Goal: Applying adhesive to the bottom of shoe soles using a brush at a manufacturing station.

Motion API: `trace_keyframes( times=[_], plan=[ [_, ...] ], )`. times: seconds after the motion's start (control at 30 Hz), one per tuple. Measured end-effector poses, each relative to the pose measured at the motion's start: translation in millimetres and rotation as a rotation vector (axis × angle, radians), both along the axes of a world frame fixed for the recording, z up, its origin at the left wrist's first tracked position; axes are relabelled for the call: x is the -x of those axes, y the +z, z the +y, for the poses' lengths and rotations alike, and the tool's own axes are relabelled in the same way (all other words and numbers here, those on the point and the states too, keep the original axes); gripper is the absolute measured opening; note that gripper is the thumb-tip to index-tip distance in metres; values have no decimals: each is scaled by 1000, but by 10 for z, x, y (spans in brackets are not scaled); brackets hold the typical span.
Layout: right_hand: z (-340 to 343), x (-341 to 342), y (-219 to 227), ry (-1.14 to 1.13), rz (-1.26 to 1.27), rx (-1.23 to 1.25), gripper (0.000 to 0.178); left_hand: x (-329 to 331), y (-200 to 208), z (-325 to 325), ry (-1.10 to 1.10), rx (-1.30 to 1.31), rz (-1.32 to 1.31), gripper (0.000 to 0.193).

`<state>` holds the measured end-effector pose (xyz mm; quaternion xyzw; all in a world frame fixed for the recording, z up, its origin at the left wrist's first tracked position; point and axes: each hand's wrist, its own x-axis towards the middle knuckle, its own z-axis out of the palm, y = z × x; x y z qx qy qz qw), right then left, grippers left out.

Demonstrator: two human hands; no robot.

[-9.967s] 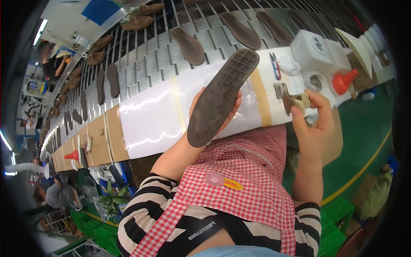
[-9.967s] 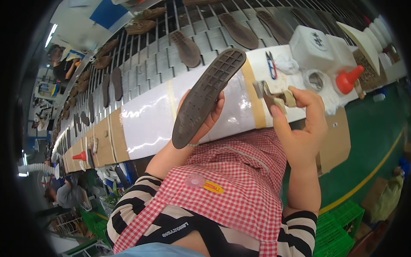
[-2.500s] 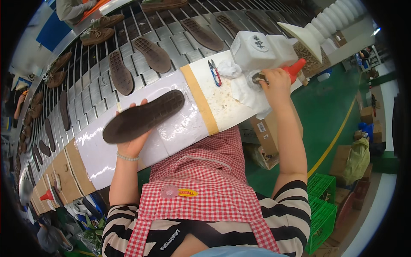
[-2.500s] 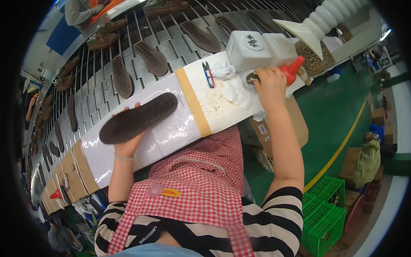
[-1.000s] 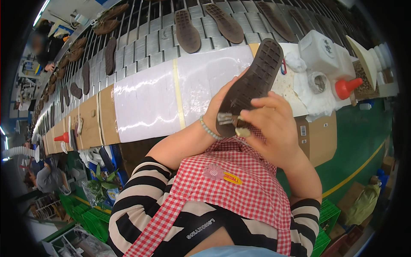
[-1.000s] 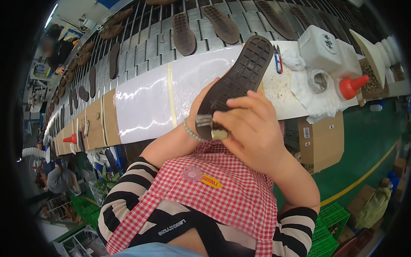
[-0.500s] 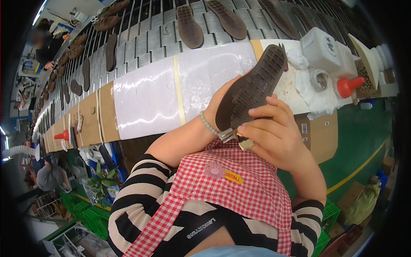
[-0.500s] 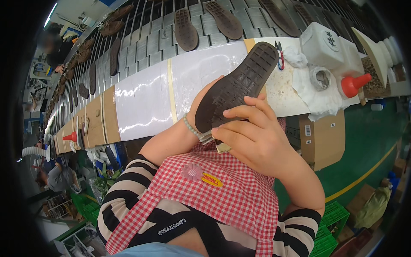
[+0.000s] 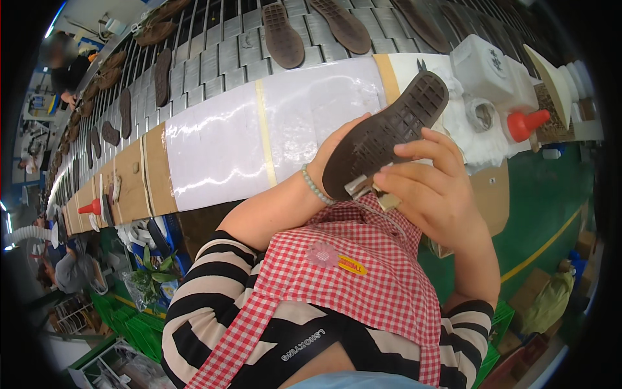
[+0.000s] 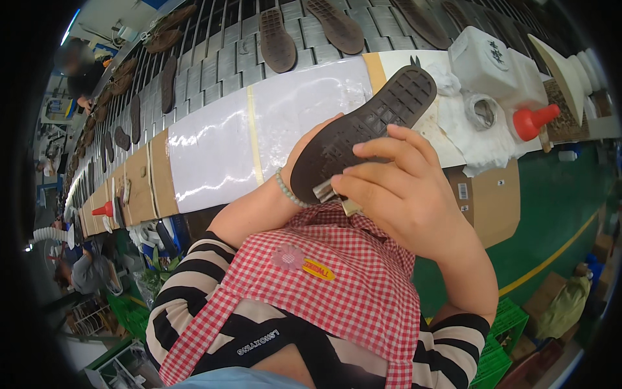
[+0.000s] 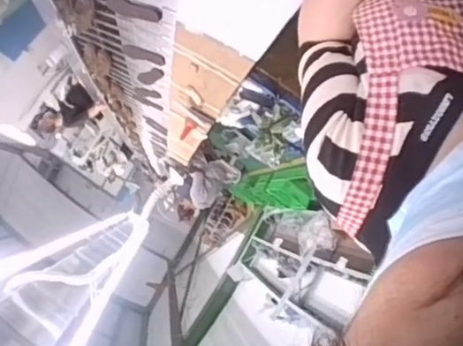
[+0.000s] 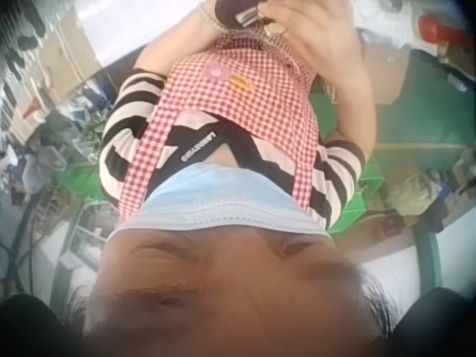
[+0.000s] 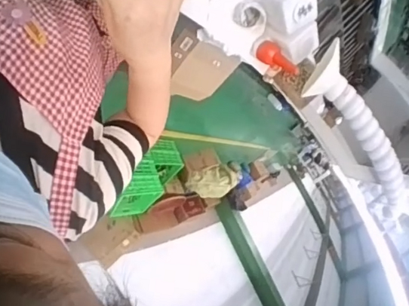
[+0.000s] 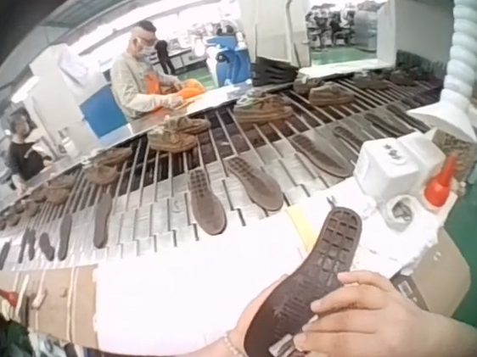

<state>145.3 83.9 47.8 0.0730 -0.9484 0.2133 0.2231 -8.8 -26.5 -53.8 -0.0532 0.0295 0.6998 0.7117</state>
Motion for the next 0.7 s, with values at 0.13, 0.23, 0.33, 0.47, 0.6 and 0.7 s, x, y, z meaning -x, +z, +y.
trace_keyframes(
  times=[0.13,0.23,0.33,0.47,0.6,0.7],
  plan=[
    [-10,-4,-29,38,-40,17,31,27,-53,10,-29,-113,-102,49],
    [19,-81,6,76,-120,-6,35,35,3,-3,-43,-96,-90,50],
    [43,-62,26,30,-49,-14,36,17,-4,2,-46,-83,-93,52],
    [1,-54,25,-26,-80,-12,38,66,-141,9,-60,-249,-189,54],
    [-69,-148,50,-135,-59,83,43,104,55,13,77,-76,-85,55],
    [-171,-179,-148,-342,39,389,46,99,188,12,152,-55,-36,54]
  ],
)
